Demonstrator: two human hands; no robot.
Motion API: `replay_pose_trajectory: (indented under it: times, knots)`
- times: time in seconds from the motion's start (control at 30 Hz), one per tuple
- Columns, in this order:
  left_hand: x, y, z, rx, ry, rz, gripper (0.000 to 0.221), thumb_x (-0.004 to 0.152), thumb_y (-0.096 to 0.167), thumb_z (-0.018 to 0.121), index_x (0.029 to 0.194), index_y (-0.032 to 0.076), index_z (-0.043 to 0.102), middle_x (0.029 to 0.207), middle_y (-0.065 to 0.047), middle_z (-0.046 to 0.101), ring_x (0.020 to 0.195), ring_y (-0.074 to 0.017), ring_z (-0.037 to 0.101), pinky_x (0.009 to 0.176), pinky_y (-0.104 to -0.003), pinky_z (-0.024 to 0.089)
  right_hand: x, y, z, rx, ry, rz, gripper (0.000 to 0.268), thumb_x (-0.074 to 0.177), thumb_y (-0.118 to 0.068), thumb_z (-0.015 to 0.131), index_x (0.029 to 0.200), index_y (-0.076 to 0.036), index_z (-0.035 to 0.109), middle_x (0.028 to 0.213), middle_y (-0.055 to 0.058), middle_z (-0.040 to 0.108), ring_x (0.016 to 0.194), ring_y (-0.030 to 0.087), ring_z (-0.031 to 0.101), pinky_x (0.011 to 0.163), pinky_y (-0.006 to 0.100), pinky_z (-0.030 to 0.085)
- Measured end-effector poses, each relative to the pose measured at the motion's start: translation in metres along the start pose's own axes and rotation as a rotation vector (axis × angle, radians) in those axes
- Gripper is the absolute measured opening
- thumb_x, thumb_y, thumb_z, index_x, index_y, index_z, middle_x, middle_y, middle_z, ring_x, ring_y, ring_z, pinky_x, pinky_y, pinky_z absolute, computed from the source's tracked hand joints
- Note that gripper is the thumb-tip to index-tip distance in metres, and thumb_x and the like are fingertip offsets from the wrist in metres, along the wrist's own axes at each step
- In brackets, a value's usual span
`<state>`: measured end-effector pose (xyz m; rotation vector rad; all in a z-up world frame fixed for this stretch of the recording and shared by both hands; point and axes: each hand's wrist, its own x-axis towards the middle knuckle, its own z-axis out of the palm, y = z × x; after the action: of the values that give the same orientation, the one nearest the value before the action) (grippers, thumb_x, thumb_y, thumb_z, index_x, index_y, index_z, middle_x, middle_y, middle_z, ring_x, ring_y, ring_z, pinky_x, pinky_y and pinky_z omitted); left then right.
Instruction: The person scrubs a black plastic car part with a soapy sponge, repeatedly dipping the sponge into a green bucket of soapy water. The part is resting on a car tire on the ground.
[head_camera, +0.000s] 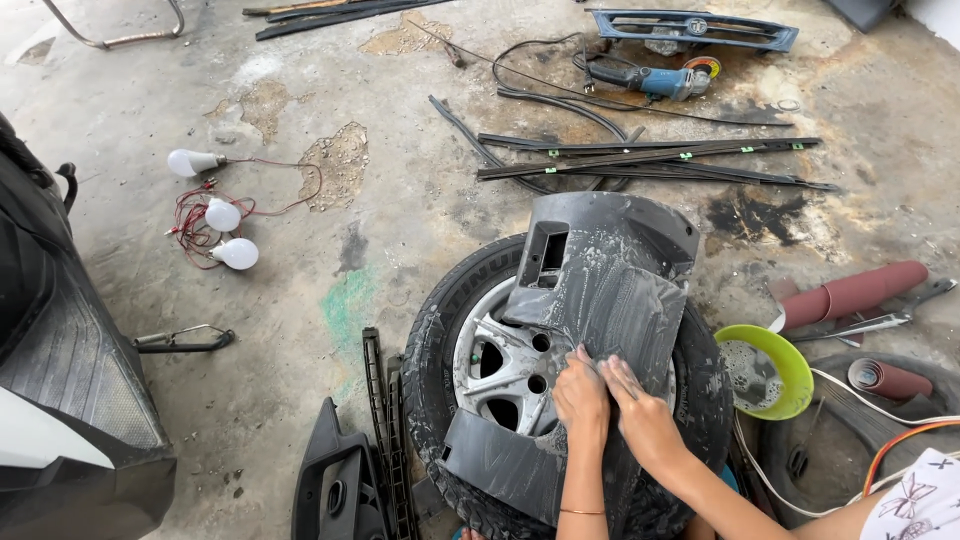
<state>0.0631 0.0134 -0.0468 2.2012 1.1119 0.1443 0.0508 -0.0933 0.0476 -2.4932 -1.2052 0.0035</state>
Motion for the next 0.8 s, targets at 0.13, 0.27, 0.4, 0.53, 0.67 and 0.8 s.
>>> replay_pose_trajectory:
  times: [0.13, 0.27, 0.4, 0.53, 0.67, 0.8]
  knots:
    - [-0.006, 0.011, -0.033, -0.065, -0.13, 0.029, 0.056, 0.114, 0.039, 0.022, 0.102, 0.001, 0.061, 0.085, -0.026, 0.072, 0.077, -0.0477, 0.071, 0.073, -0.058, 0.057, 0.046, 0.006, -0.02, 0.025, -0.036, 0.119, 0.076, 0.074, 0.032, 0.042, 0.14, -0.006, 0.042, 0.151, 0.014, 0.037, 0.126, 0.026, 0.056, 0.052, 0.017, 0.067]
    - [-0.007, 0.006, -0.012, 0.079, 0.226, 0.155, 0.041, 0.109, 0.036, 0.042, 0.086, 0.009, 0.063, 0.059, -0.016, 0.069, 0.057, -0.034, 0.074, 0.049, -0.044, 0.061, 0.099, 0.064, -0.005, -0.177, 0.265, 0.139, 0.061, 0.079, 0.01, 0.061, 0.136, -0.011, 0.059, 0.136, 0.015, 0.059, 0.122, 0.025, 0.059, 0.086, 0.036, 0.057]
    - [-0.007, 0.008, -0.013, 0.053, 0.218, 0.156, 0.042, 0.11, 0.035, 0.043, 0.086, 0.008, 0.064, 0.06, -0.016, 0.069, 0.057, -0.0327, 0.075, 0.049, -0.043, 0.062, 0.099, 0.01, -0.047, -0.132, 0.266, 0.204, 0.059, 0.079, 0.014, 0.059, 0.135, -0.008, 0.059, 0.135, 0.021, 0.058, 0.123, 0.029, 0.058, 0.086, 0.04, 0.057]
    - [-0.008, 0.003, -0.005, 0.015, 0.195, 0.148, 0.045, 0.11, 0.036, 0.04, 0.085, 0.007, 0.062, 0.059, -0.019, 0.068, 0.057, -0.0375, 0.074, 0.05, -0.049, 0.061, 0.032, -0.031, -0.035, -0.097, 0.079, 0.203, 0.067, 0.078, 0.013, 0.056, 0.138, -0.016, 0.055, 0.141, 0.016, 0.051, 0.129, 0.026, 0.052, 0.091, 0.035, 0.055]
    - [-0.004, 0.004, -0.004, -0.008, 0.155, 0.148, 0.042, 0.109, 0.035, 0.042, 0.086, 0.006, 0.062, 0.061, -0.02, 0.068, 0.06, -0.0389, 0.074, 0.053, -0.05, 0.061, 0.039, -0.007, -0.023, -0.197, 0.131, 0.101, 0.068, 0.073, 0.009, 0.065, 0.135, -0.016, 0.058, 0.136, 0.013, 0.058, 0.119, 0.022, 0.061, 0.084, 0.034, 0.058]
    - [-0.005, 0.012, -0.022, 0.02, 0.176, 0.161, 0.042, 0.109, 0.035, 0.043, 0.084, 0.007, 0.062, 0.061, -0.018, 0.069, 0.059, -0.0369, 0.075, 0.052, -0.047, 0.061, 0.1, 0.049, -0.013, -0.277, 0.192, 0.168, 0.059, 0.078, 0.004, 0.063, 0.135, -0.011, 0.059, 0.136, 0.017, 0.059, 0.117, 0.027, 0.063, 0.081, 0.045, 0.058]
